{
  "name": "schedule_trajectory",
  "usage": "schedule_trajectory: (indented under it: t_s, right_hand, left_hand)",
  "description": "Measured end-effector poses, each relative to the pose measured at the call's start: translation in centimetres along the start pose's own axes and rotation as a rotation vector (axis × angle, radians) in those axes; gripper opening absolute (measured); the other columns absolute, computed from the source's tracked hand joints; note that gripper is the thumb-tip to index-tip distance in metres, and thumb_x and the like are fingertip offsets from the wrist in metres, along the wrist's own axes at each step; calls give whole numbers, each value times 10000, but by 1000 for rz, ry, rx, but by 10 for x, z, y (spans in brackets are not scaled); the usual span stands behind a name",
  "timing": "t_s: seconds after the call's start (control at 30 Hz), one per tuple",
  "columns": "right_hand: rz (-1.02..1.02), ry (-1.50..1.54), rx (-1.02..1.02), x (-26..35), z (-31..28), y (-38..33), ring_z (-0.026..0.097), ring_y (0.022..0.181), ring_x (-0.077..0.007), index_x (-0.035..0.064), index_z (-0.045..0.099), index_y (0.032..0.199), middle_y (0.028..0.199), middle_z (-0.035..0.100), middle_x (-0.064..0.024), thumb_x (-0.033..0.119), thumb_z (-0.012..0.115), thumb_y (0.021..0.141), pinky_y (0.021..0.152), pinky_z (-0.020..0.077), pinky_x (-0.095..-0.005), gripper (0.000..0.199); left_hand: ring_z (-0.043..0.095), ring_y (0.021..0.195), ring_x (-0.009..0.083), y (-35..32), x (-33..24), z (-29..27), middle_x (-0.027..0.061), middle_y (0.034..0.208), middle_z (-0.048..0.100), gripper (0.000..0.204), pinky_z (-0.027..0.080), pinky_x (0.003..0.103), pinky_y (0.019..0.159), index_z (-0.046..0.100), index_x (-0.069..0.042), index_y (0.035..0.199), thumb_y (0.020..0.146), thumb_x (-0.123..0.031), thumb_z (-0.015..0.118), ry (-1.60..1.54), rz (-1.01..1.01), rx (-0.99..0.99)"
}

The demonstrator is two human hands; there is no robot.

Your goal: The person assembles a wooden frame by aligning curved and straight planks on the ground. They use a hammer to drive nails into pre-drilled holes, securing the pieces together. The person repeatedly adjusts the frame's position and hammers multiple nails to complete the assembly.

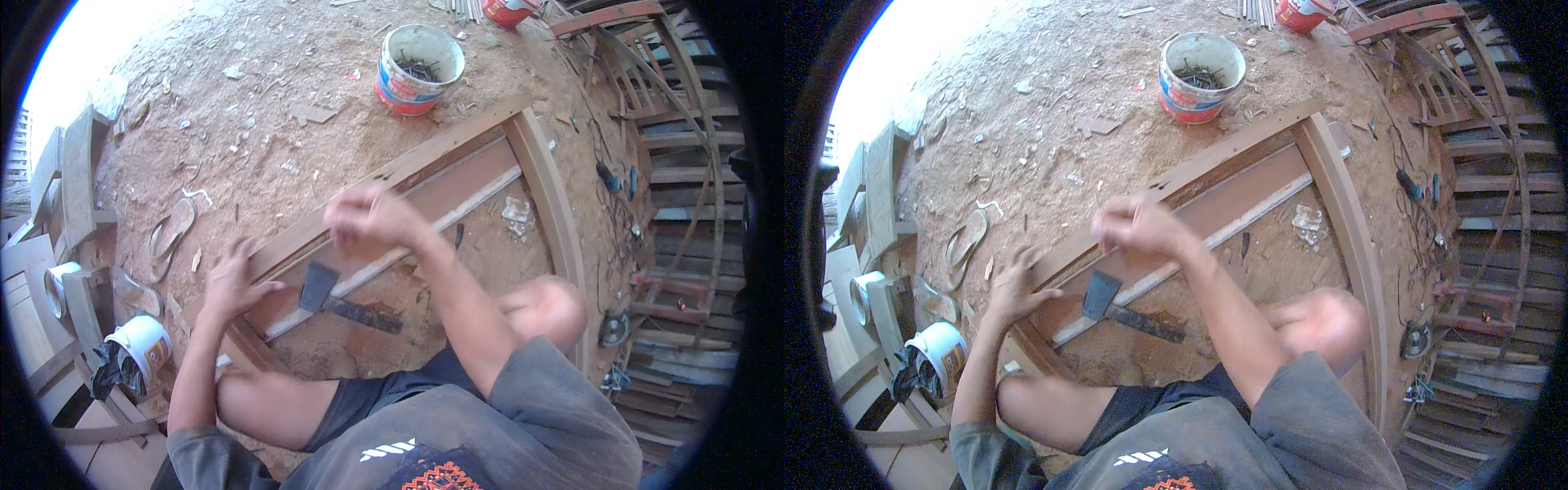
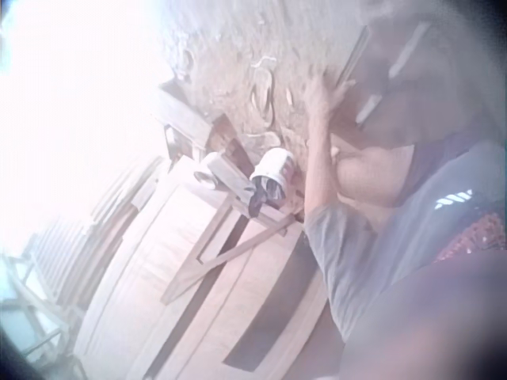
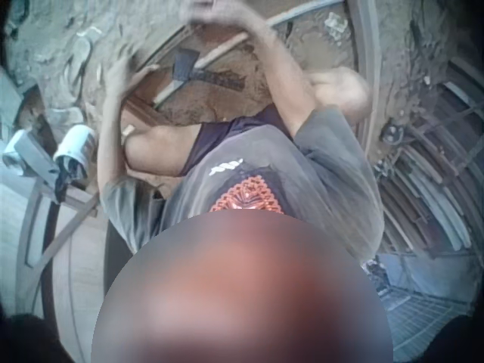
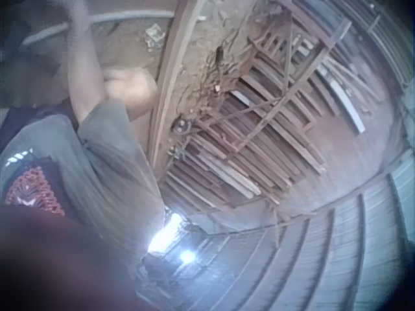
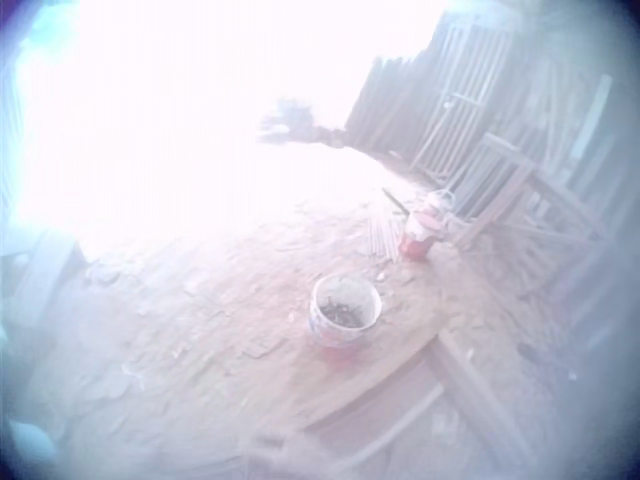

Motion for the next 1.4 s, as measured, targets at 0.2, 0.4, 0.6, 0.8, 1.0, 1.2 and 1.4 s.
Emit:
schedule_trajectory:
  t_s: [0.2,0.4,0.6,0.8,1.0,1.2,1.4]
  right_hand:
    - [-105,-500,-754,104,-259,62,758,825,-133,-1,784,1075,922,797,-123,239,679,969,754,598,-315,283]
    - [142,-1370,-504,80,-365,156,731,1080,-328,142,816,1083,1090,775,-170,86,656,871,961,565,-405,271]
    - [416,-1421,-121,12,-372,205,735,1060,-333,98,797,1104,1082,773,-183,208,738,878,942,564,-427,258]
    - [421,-1505,-99,15,-360,211,735,1036,-339,85,798,1056,1060,771,-188,262,761,886,919,566,-430,248]
    - [99,-1438,-277,84,-355,162,735,894,-333,33,773,960,952,756,-189,206,721,915,806,566,-448,186]
    - [8,-974,-373,120,-342,80,661,618,-146,-10,735,925,794,704,-98,154,674,988,614,524,-325,186]
    - [-34,-368,-292,85,-266,18,632,653,-74,19,741,999,812,679,3,162,669,1030,605,516,-258,163]
  left_hand:
    - [672,1122,392,105,-98,50,157,1190,702,731,529,486,973,592,-77,1299,767,-503,858,0,38,-95]
    - [708,1012,320,103,-99,54,124,1144,715,584,526,442,900,630,-97,1220,742,-375,818,78,123,-291]
    - [692,1071,315,105,-100,53,120,1225,708,651,517,446,906,624,-92,1280,703,-325,814,93,113,-259]
    - [692,1084,300,105,-102,54,111,1249,707,695,519,447,909,625,-92,1305,679,-318,825,131,112,-246]
    - [694,1077,295,105,-102,50,107,1242,708,673,523,439,921,629,-86,1281,673,-306,817,101,103,-239]
    - [696,1069,305,105,-103,51,115,1232,708,629,522,442,931,628,-98,1267,703,-310,807,69,98,-269]
    - [696,1101,308,108,-123,29,120,1317,696,607,504,431,958,625,-99,1321,865,-469,778,5,123,-332]
Point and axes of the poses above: each hand's wrist, its own y-axis towards the middle knuckle, its own z-axis out of the palm, x = y × z, the point moved 10 cm from there along y, towards the middle knuckle
